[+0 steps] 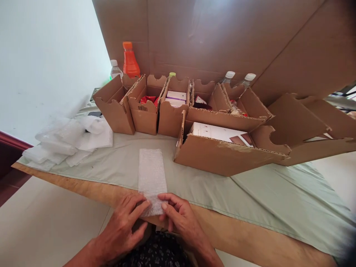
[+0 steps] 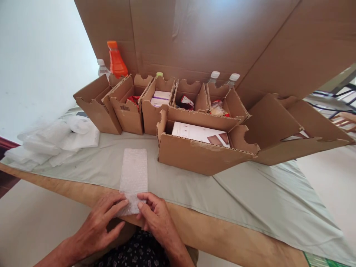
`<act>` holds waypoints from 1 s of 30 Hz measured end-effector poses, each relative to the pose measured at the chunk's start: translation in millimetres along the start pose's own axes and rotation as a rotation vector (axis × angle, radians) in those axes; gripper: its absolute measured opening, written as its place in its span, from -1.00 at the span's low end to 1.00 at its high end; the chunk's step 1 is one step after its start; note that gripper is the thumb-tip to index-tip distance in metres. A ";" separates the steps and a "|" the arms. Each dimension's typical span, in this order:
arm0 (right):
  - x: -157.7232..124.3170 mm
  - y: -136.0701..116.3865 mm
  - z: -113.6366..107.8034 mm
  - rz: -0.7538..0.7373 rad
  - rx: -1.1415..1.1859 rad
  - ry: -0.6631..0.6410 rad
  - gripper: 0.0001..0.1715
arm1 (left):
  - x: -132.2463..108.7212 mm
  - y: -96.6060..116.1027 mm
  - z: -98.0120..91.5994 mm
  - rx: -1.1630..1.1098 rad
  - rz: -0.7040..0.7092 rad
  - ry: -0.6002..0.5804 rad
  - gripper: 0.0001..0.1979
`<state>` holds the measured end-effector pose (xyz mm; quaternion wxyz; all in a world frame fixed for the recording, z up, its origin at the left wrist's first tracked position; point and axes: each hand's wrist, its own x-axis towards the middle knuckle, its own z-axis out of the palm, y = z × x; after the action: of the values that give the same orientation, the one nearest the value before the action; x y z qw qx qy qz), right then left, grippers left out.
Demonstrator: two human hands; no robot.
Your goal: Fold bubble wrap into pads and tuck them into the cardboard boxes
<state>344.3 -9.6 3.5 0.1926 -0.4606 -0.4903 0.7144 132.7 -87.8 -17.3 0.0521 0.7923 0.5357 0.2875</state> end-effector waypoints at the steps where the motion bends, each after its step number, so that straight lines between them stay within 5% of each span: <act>1: 0.0 -0.9 0.0 -0.008 0.023 -0.001 -0.42 | 2.2 -0.7 3.4 -0.001 -0.009 0.049 -0.54; 6: -4.2 -3.2 -5.3 -0.074 0.024 -0.005 -0.48 | 15.7 -4.1 4.6 -0.126 -0.038 0.165 -0.71; 11: -18.2 3.3 -22.8 -0.344 -0.278 0.276 -0.56 | 24.9 -4.9 0.7 -0.232 -0.208 0.156 -0.80; 16: -11.7 6.4 -20.2 -0.508 -0.554 0.341 -0.32 | 23.8 -6.9 5.0 -0.261 -0.303 0.166 -0.82; 24: 34.6 13.9 0.3 -0.660 -0.872 0.468 -0.69 | 26.4 -5.8 8.8 -0.251 -0.357 0.241 -0.82; 30: 11.6 13.2 -8.0 -0.825 -0.922 0.599 -0.71 | 27.1 -5.6 13.9 -0.166 -0.319 0.252 -0.77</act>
<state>347.6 -2.8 -14.3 0.3605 -0.4488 -0.8051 0.1429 142.4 -58.5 -20.2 0.0947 0.6484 0.6309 0.4154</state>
